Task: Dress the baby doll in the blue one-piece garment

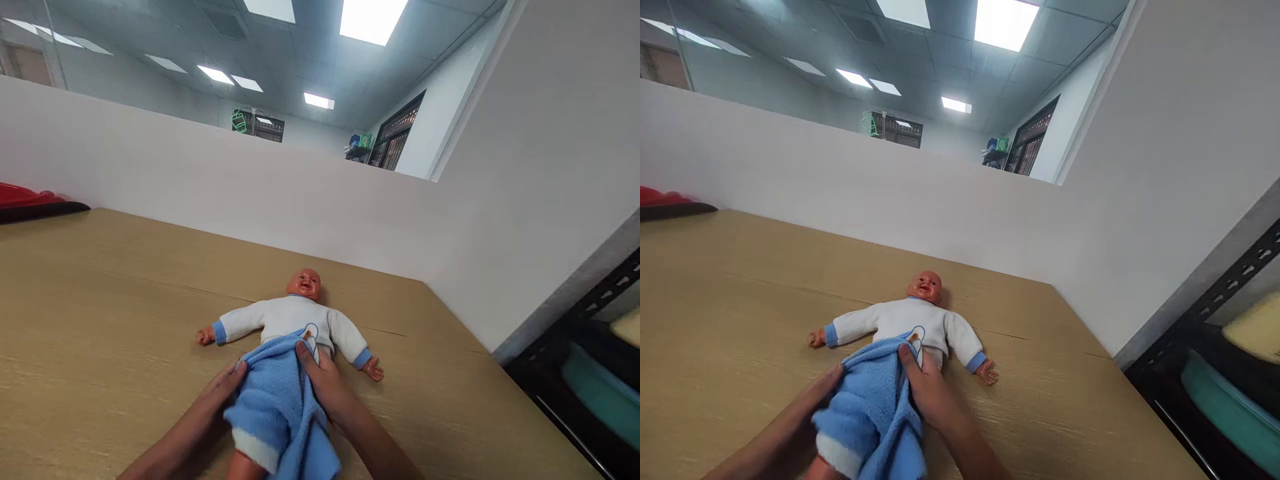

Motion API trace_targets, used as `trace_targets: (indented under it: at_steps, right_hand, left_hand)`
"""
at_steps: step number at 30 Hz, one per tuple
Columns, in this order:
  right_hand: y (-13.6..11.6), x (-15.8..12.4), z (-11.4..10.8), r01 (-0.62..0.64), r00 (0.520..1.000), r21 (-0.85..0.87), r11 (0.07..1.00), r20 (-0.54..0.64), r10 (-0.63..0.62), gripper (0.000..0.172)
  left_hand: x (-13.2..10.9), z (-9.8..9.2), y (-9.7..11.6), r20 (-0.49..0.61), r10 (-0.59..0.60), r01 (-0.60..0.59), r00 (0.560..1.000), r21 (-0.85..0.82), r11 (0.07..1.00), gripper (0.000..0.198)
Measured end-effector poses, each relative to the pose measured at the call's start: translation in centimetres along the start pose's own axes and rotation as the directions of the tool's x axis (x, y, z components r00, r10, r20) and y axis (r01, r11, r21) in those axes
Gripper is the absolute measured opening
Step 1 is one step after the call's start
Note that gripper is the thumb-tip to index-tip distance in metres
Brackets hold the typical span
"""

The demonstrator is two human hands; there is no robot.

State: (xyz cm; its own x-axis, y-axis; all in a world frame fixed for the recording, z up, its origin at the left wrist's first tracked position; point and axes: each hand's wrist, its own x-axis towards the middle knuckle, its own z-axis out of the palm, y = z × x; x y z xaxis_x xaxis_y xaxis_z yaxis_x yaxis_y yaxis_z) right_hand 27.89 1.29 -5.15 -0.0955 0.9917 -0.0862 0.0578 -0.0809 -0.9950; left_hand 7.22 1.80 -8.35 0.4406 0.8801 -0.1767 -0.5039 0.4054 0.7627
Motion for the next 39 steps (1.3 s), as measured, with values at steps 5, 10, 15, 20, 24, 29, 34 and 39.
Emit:
trace_targets:
  at_steps: [5, 10, 15, 20, 24, 29, 34, 39]
  right_hand:
    - [-1.0, 0.7, 0.2, 0.0, 0.997, -0.054, 0.999, -0.077, -0.004, 0.081]
    - [-2.0, 0.4, -1.0, 0.144, 0.981, -0.326, 0.934, -0.076, -0.177, 0.068]
    - [-4.3, 0.3, -3.4, 0.175, 0.973, -0.604, 0.777, -0.012, -0.229, 0.068]
    - [-5.4, 0.3, -5.1, 0.165, 0.982, -0.461, 0.872, 0.155, -0.104, 0.059]
    - [-4.5, -0.1, -5.2, 0.075, 0.967, -0.08, 0.994, 0.249, -0.053, 0.068]
    - [-4.2, -0.2, -3.7, 0.116, 0.978, 0.024, 0.993, 0.169, -0.119, 0.054]
    - [-4.6, -1.5, -4.7, 0.028, 0.982, -0.349, 0.937, 0.184, 0.039, 0.057]
    - [-3.5, -3.2, -6.9, 0.034, 0.92, -0.299, 0.954, 0.381, 0.087, 0.05]
  left_hand:
    - [0.8, 0.5, -0.1, -0.053, -0.07, 0.067, 0.996, -0.053, 0.996, 0.089]
    - [2.3, -0.3, 0.7, -0.058, 0.023, -0.024, 0.998, -0.009, 1.0, 0.08]
    - [3.6, -0.3, 2.2, -0.04, 0.055, -0.053, 0.998, 0.042, 0.998, 0.052]
    - [4.1, 0.0, 3.4, -0.043, 0.106, -0.091, 0.993, 0.252, 0.963, 0.049]
    - [3.9, -0.1, 5.0, 0.077, 0.185, -0.195, 0.98, 0.586, 0.787, 0.057]
    - [3.5, 1.8, 7.2, 0.227, 0.136, -0.265, 0.964, 0.816, 0.514, 0.072]
    - [4.6, 3.0, 7.4, 0.242, 0.181, -0.302, 0.953, 0.726, 0.618, 0.052]
    - [5.2, 2.4, 7.2, 0.237, 0.13, -0.259, 0.963, 0.67, 0.695, 0.047]
